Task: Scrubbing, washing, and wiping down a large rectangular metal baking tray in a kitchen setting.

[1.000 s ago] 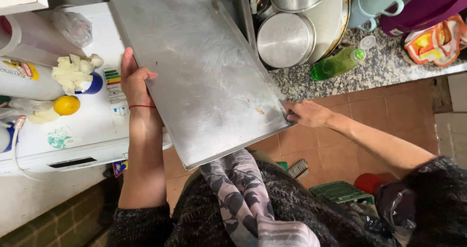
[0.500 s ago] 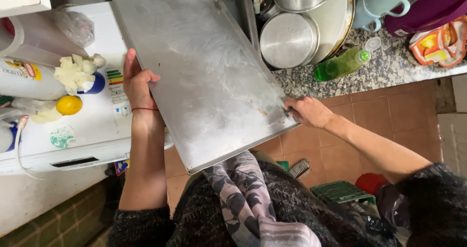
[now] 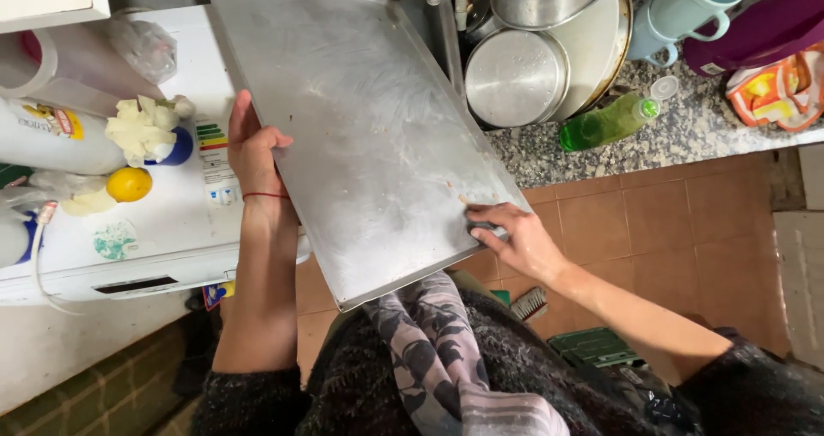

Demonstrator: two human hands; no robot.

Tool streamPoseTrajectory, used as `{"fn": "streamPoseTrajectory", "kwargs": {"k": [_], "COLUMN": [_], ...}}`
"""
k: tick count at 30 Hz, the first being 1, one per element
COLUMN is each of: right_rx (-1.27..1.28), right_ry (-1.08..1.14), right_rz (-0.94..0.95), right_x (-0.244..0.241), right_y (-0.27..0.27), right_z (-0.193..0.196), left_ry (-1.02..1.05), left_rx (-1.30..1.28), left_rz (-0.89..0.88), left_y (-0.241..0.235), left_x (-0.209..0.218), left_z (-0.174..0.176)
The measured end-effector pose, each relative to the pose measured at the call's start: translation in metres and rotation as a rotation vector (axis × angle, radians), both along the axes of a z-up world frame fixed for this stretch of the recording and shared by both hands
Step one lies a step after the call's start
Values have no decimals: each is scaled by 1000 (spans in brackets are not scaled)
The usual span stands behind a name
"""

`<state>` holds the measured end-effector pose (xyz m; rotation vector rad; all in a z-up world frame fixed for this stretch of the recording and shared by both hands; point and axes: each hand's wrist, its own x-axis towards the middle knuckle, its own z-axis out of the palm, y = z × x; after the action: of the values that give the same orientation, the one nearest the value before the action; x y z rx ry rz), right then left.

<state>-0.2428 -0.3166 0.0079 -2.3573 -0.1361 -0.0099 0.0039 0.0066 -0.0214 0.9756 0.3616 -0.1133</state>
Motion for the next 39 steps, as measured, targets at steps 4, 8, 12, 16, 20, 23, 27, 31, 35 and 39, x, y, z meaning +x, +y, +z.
{"fn": "streamPoseTrajectory", "kwargs": {"k": [4, 8, 12, 16, 20, 23, 27, 31, 35, 39], "right_rx": [-80, -99, 93, 23, 49, 108, -53, 58, 39, 59], "right_ry": [129, 258, 201, 148, 0, -92, 102, -105, 23, -37], "right_rz": [-90, -282, -232, -246, -202, -108, -151, -57, -77, -73], "right_x": [-9, 15, 19, 38, 53, 56, 76, 74, 100, 106], "right_y": [-54, -24, 8, -22, 27, 11, -4, 47, 15, 56], "right_z": [-64, -48, -23, -64, -37, -62, -85, -28, -71, -49], "left_ry": [46, 52, 31, 29, 3, -16, 23, -3, 19, -21], "left_rx": [-10, -10, 43, 15, -13, -38, 6, 10, 50, 103], "left_rz": [23, 17, 17, 6, 13, 2, -16, 18, 9, -20], "left_y": [-9, -12, -5, -3, -5, 1, -6, -5, -2, -1], "left_x": [-8, -10, -3, -3, -5, 1, -6, -5, -9, -5], "left_z": [26, 37, 10, 4, 8, -2, 16, 12, 9, -3]}}
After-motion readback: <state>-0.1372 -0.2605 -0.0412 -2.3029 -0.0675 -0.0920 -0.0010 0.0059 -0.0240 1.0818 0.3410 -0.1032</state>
